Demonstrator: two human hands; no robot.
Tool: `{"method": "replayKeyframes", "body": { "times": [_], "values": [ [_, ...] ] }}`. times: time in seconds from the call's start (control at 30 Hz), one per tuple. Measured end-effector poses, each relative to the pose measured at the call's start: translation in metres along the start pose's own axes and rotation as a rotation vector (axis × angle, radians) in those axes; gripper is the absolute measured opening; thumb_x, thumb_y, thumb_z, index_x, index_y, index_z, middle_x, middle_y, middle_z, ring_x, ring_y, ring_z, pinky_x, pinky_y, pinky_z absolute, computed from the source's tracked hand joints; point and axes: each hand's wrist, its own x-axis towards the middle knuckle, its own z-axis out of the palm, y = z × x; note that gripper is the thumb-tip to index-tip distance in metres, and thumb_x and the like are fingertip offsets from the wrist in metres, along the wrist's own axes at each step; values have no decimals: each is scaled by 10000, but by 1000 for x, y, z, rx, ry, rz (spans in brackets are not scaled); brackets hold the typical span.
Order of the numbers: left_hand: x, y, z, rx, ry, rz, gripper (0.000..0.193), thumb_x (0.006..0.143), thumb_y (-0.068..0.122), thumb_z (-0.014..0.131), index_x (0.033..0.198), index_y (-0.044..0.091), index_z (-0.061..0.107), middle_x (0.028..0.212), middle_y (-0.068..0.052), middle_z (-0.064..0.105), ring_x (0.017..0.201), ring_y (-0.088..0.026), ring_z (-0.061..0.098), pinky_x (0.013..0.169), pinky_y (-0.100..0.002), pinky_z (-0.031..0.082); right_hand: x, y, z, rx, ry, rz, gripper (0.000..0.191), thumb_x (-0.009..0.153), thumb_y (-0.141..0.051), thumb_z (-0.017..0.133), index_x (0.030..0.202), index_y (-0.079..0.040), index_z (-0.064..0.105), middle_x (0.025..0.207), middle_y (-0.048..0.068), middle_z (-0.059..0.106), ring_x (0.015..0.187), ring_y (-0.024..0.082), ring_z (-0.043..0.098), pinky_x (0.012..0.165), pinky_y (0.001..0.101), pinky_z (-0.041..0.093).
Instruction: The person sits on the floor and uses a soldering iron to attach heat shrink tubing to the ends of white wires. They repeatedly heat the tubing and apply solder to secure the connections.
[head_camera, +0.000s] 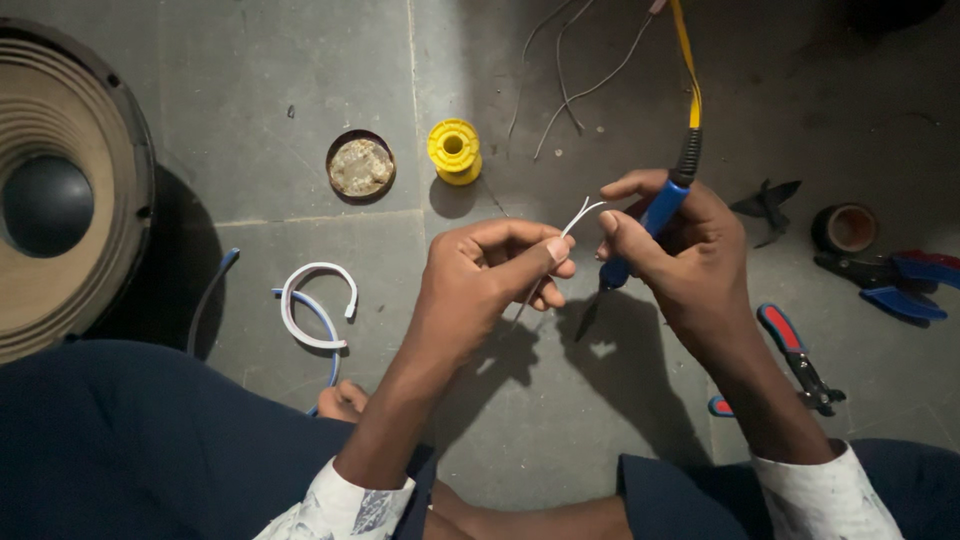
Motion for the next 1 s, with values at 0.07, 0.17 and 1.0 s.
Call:
{"method": "replayKeyframes", "body": {
  "times": [0.07, 0.17, 1.0],
  "values": [
    [-1, 0, 0, 2, -4, 2, 257, 930, 146, 722, 1076, -64, 756, 861, -107, 763, 680, -114, 716, 633, -249, 581, 0, 1, 0, -12, 1, -8, 248, 969, -153, 715, 1180, -37, 655, 968, 60, 697, 857, 120, 724, 751, 260, 615],
    [-1, -2, 1, -5, -8, 13, 254, 934, 141, 725, 1077, -66, 755, 856, -104, 760, 679, -112, 710, 630, -246, 569, 2, 2, 1, -31, 0, -30, 236, 969, -155, 716, 1162, -31, 658, 972, 64, 702, 845, 121, 730, 742, 257, 624],
    [1, 0, -2, 141, 86, 11, 236, 924, 141, 693, 1081, -18, 765, 840, -68, 768, 655, -95, 706, 578, -239, 572, 6, -1, -16, -105, 61, 1, 234, 1003, -178, 686, 1196, -47, 666, 914, 53, 686, 775, 110, 700, 598, 218, 528]
  ]
}}
